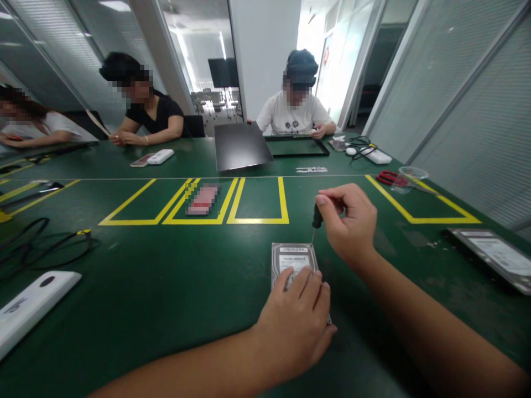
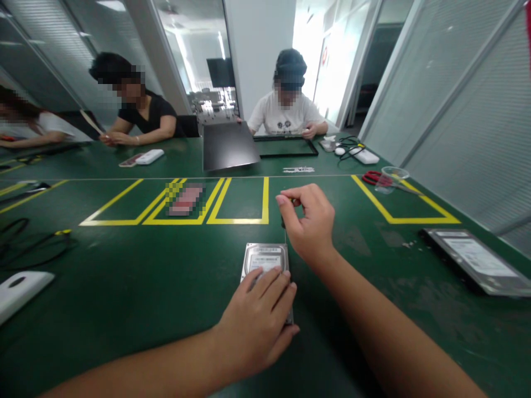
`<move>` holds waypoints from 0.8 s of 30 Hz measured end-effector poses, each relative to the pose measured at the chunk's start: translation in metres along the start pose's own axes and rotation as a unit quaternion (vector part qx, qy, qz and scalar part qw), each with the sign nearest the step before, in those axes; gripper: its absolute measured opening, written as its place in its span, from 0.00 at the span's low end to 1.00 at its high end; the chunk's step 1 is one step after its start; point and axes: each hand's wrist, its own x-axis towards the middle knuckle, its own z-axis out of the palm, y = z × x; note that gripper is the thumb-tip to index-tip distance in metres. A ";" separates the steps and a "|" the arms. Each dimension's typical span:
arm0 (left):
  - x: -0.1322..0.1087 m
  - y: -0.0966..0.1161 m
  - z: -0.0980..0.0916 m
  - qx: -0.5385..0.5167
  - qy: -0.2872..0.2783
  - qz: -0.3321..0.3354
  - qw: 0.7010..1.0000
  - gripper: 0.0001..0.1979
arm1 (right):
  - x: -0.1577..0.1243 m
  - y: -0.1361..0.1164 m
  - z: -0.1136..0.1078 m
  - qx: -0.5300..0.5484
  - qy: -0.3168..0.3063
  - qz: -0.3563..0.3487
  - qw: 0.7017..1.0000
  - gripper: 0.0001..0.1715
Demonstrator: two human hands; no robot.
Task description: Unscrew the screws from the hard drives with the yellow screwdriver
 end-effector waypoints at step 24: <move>-0.002 -0.002 0.002 -0.011 0.006 -0.001 1.000 0.28 | -0.007 -0.002 -0.011 -0.007 -0.006 0.002 1.000 0.07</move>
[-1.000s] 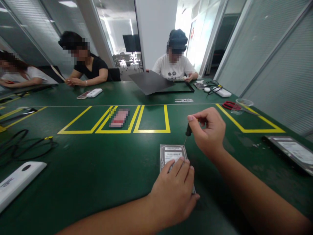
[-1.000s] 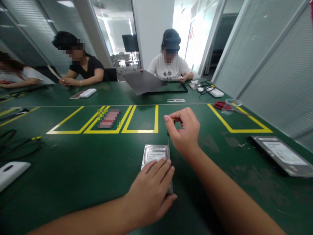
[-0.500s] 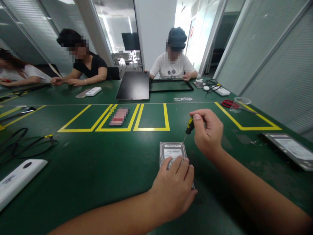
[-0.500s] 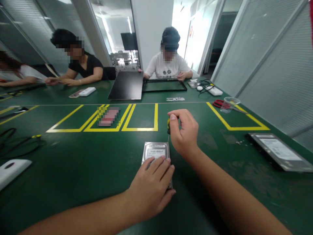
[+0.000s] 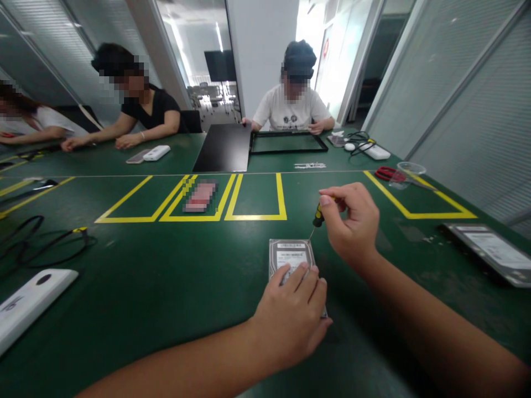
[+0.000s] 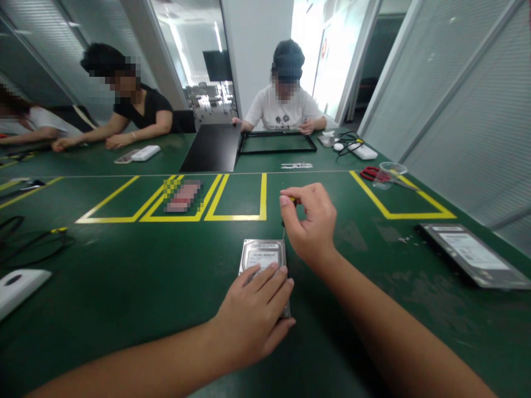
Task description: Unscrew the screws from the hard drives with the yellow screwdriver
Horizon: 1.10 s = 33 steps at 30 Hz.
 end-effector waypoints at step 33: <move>-0.001 0.004 -0.004 -0.006 -0.011 -0.003 1.000 0.28 | 0.002 0.007 0.001 0.006 0.022 -0.008 1.000 0.07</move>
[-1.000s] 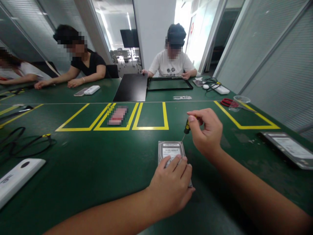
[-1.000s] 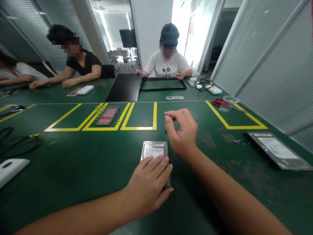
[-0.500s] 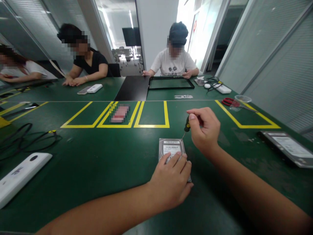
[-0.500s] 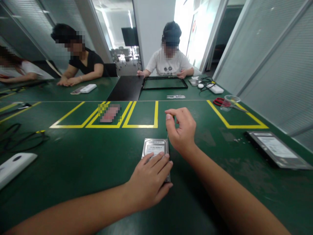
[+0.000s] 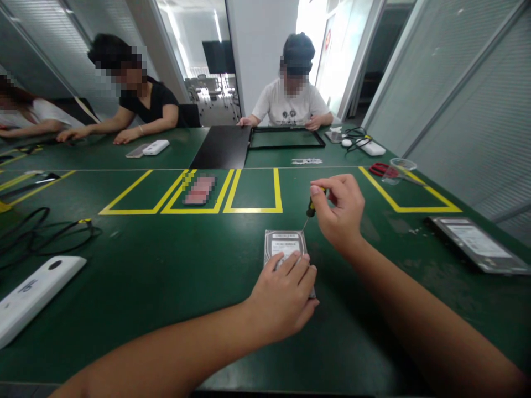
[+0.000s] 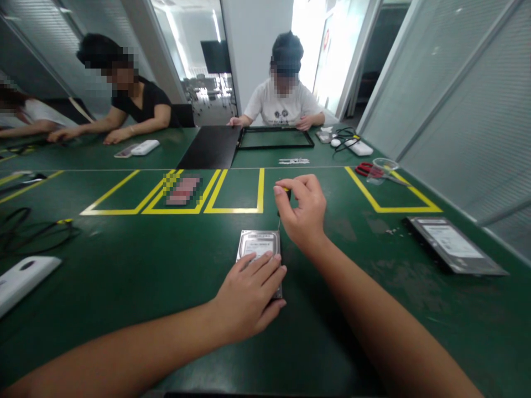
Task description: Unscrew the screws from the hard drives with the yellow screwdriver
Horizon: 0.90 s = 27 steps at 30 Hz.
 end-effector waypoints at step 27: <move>0.002 -0.002 -0.003 0.014 0.001 0.013 1.000 0.27 | 0.002 0.001 -0.003 -0.002 -0.011 -0.004 1.000 0.09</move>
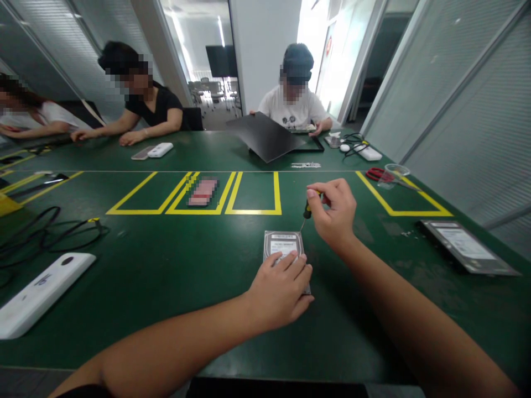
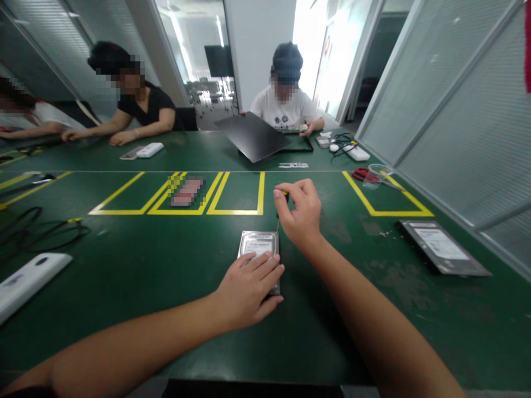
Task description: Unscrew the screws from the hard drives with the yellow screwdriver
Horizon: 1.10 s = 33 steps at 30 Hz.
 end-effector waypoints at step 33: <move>-0.001 0.001 0.000 -0.021 0.010 -0.011 1.000 0.27 | 0.002 -0.004 -0.002 -0.005 -0.016 -0.026 1.000 0.04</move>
